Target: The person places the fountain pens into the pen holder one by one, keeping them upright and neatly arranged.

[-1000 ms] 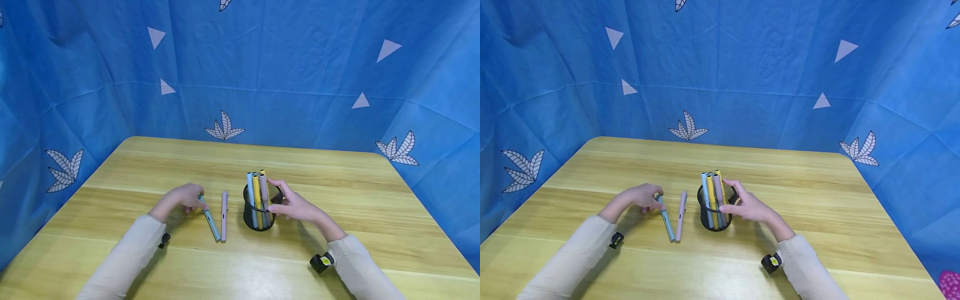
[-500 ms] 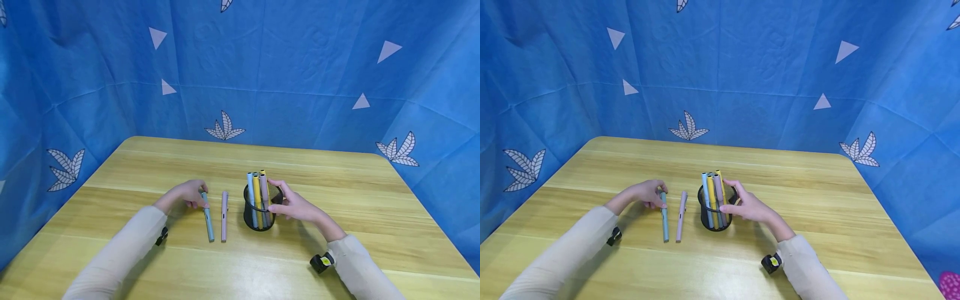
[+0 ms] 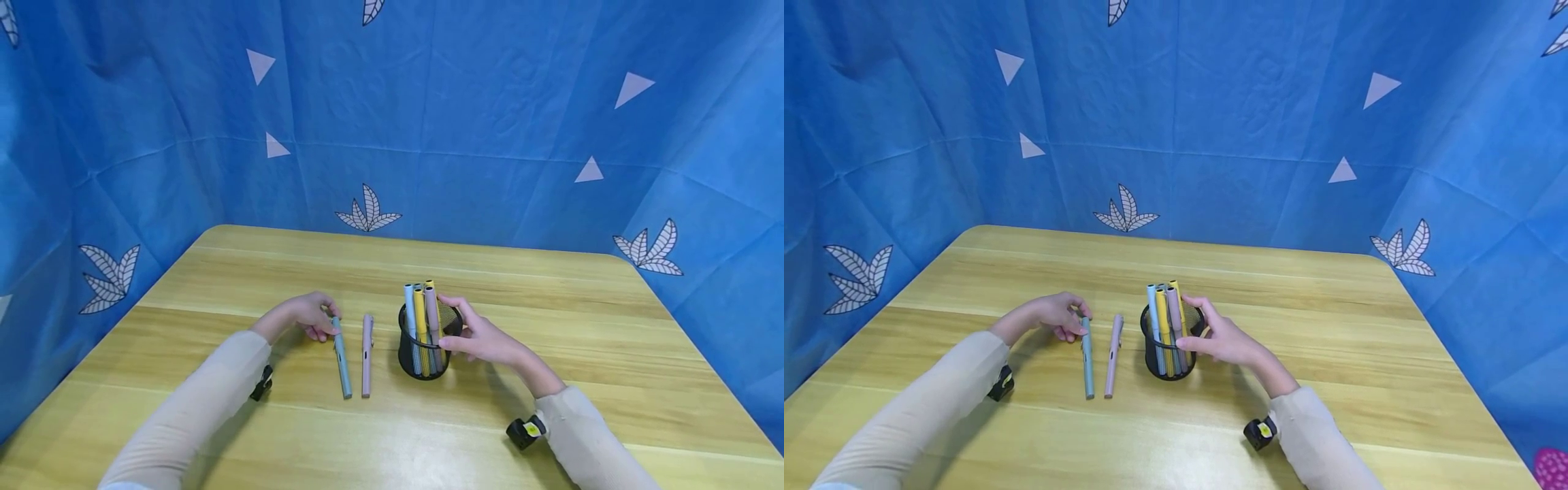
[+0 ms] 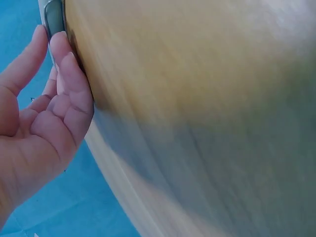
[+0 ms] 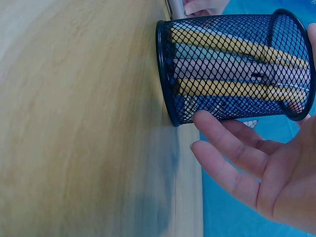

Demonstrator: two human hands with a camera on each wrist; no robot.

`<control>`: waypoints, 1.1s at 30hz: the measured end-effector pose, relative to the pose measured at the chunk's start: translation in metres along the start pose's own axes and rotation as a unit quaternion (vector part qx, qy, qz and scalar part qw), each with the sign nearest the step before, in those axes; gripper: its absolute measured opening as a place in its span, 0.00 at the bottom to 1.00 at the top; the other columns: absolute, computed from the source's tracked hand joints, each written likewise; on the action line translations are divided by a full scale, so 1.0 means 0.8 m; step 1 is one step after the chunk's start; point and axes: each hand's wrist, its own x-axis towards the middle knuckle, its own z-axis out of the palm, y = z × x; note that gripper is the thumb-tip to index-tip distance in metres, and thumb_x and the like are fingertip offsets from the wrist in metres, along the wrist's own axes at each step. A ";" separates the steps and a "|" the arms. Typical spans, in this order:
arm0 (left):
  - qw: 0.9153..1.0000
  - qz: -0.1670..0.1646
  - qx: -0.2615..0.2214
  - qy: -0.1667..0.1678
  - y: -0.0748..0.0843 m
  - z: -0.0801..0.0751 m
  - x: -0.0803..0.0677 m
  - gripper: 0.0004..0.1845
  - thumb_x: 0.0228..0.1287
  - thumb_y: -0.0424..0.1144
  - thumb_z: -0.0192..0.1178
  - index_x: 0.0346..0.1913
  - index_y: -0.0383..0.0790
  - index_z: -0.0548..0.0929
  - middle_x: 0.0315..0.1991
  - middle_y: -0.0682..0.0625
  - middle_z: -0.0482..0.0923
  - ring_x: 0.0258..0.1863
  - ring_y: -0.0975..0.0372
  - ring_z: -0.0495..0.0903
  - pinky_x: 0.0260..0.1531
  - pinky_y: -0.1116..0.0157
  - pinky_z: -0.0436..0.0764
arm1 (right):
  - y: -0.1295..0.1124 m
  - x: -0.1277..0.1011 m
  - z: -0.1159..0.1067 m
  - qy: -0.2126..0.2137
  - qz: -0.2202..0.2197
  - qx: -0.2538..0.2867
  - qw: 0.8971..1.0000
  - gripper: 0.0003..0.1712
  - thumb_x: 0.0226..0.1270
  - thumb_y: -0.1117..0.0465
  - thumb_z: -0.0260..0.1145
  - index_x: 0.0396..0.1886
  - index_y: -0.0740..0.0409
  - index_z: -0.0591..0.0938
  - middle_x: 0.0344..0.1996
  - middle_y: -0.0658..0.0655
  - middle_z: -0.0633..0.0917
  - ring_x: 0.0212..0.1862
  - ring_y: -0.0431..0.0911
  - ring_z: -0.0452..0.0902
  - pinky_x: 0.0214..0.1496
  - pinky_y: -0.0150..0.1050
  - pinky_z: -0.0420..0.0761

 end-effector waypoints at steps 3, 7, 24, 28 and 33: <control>1.000 -0.001 -0.011 0.001 -0.002 -0.001 0.001 0.15 0.54 0.27 0.61 0.45 0.30 0.72 0.22 0.45 0.76 0.16 0.63 0.74 0.18 0.70 0.76 | 0.000 0.000 0.001 0.000 0.002 0.001 1.000 0.41 0.62 0.56 0.60 0.68 0.48 0.47 0.24 0.64 0.78 0.18 0.44 0.64 0.20 0.40 0.73; 1.000 -0.007 -0.007 0.008 -0.001 0.000 0.004 0.14 0.54 0.27 0.61 0.44 0.30 0.72 0.21 0.45 0.76 0.16 0.63 0.74 0.18 0.70 0.75 | 0.001 0.001 0.001 0.000 0.001 0.003 1.000 0.41 0.62 0.57 0.60 0.67 0.49 0.47 0.26 0.65 0.78 0.20 0.49 0.68 0.20 0.41 0.73; 0.990 -0.048 0.098 0.084 0.021 0.017 0.000 0.16 0.48 0.41 0.68 0.19 0.40 0.69 0.15 0.50 0.72 0.11 0.65 0.69 0.11 0.72 0.67 | 0.000 0.000 0.002 0.005 -0.001 -0.004 1.000 0.39 0.62 0.57 0.59 0.67 0.49 0.48 0.32 0.63 0.78 0.25 0.56 0.73 0.25 0.48 0.76; 0.990 -0.051 0.097 0.088 0.022 0.019 0.001 0.12 0.50 0.37 0.67 0.24 0.38 0.72 0.17 0.47 0.75 0.13 0.63 0.73 0.14 0.70 0.73 | -0.002 0.000 0.002 0.000 -0.005 -0.001 1.000 0.39 0.63 0.57 0.59 0.67 0.49 0.47 0.32 0.63 0.78 0.28 0.58 0.73 0.26 0.49 0.76; 0.995 -0.043 0.059 0.069 0.021 0.017 0.003 0.08 0.51 0.31 0.64 0.25 0.36 0.73 0.16 0.46 0.75 0.12 0.62 0.74 0.18 0.66 0.79 | -0.003 -0.001 0.003 -0.001 -0.005 0.000 1.000 0.40 0.63 0.57 0.59 0.67 0.48 0.47 0.32 0.63 0.78 0.30 0.58 0.74 0.27 0.50 0.76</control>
